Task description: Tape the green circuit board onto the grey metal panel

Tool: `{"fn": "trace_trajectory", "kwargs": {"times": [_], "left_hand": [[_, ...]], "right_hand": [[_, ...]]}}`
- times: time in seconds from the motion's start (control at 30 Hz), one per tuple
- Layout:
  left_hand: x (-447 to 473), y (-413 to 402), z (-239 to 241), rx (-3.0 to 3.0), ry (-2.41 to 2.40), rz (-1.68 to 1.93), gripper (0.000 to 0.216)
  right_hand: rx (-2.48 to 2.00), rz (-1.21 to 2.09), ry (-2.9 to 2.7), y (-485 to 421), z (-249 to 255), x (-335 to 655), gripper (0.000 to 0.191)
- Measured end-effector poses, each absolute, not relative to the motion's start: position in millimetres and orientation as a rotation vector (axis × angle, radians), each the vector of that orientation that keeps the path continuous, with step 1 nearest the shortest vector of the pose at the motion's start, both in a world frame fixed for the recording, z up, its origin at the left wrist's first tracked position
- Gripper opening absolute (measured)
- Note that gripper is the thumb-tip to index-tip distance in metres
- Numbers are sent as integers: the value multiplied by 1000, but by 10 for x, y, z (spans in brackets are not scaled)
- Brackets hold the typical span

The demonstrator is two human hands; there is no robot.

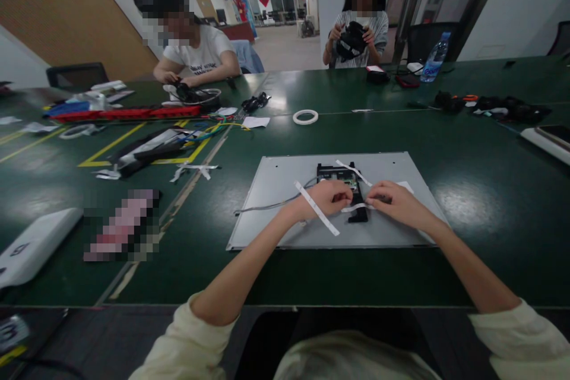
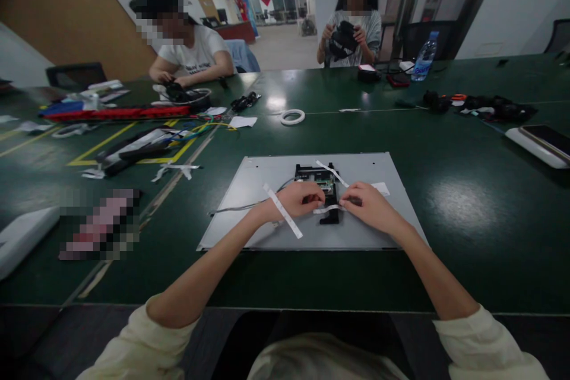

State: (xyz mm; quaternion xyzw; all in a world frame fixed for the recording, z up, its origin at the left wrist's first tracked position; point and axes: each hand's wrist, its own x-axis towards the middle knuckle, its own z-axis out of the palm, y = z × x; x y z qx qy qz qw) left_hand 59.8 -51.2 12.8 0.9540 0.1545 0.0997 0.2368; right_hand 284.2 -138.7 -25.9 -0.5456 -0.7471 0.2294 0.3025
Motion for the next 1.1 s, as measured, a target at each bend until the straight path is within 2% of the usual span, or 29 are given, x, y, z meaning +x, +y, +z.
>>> {"fn": "trace_trajectory", "kwargs": {"times": [0.5, 0.9, 1.1], "left_hand": [[612, -593, 79, 2606, 498, 302, 21], [635, -631, 38, 2676, 541, 333, 20], [663, -674, 82, 2517, 593, 646, 24]], "right_hand": [[-1492, 549, -1988, -1385, -321, 2784, 15], [-1459, 759, -1832, -1384, -237, 2741, 15], [-1319, 1052, -1636, -1458, -62, 2663, 20]]}}
